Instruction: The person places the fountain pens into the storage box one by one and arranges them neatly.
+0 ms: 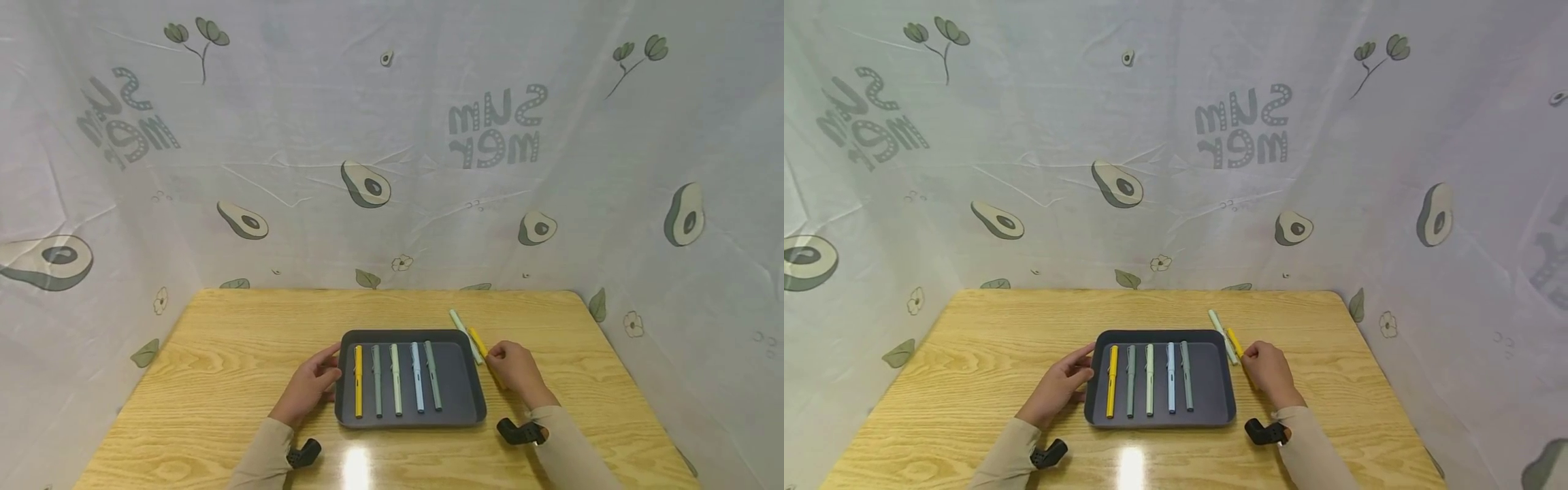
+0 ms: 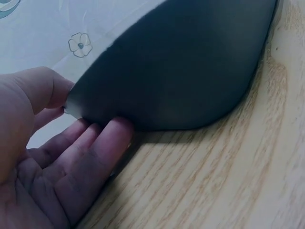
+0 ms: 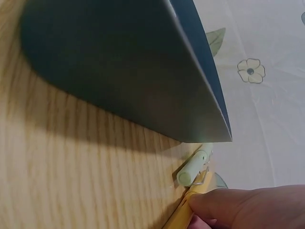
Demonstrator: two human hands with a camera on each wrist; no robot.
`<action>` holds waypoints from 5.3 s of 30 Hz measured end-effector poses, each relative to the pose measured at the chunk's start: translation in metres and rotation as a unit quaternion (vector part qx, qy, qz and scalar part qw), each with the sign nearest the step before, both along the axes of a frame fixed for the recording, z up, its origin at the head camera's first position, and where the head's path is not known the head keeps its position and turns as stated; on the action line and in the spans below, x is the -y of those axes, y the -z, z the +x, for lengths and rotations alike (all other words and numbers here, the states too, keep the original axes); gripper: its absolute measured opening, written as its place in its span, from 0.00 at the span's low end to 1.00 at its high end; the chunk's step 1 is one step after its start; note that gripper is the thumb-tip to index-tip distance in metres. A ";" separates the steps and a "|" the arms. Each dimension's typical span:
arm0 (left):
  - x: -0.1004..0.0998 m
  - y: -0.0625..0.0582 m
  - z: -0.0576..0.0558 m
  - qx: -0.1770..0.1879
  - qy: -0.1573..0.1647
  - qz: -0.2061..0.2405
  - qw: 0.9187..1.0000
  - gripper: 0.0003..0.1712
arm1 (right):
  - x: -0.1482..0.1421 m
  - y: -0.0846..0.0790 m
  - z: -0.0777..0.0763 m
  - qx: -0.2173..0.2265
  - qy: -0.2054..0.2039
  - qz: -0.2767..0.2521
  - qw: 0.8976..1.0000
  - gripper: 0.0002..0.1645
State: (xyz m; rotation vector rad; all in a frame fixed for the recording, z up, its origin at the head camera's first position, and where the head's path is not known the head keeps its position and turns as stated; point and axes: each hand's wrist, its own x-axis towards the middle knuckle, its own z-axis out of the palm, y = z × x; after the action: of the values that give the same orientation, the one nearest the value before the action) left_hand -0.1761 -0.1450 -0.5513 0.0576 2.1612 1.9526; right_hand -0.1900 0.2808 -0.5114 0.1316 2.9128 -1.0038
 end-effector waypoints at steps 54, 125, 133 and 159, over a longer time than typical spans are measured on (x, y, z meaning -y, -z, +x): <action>0.004 0.005 -0.003 0.006 0.024 0.030 0.999 0.35 | -0.009 -0.005 0.013 -0.035 0.047 0.021 0.998 0.18; 0.001 0.002 0.000 0.003 0.019 0.024 1.000 0.35 | 0.103 -0.014 0.005 -0.014 -0.004 0.115 0.993 0.10; 0.002 0.002 0.001 -0.004 0.019 0.024 1.000 0.35 | 0.098 -0.019 0.011 0.000 -0.011 0.055 0.998 0.09; 0.001 0.002 -0.001 0.002 0.018 0.026 1.000 0.35 | 0.013 0.004 0.002 -0.037 0.007 0.011 0.999 0.11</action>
State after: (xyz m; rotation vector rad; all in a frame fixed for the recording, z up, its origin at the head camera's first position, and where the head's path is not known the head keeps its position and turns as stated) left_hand -0.1773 -0.1464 -0.5530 0.1007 2.0931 1.9878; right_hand -0.1876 0.2679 -0.5156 0.1194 2.9953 -0.9993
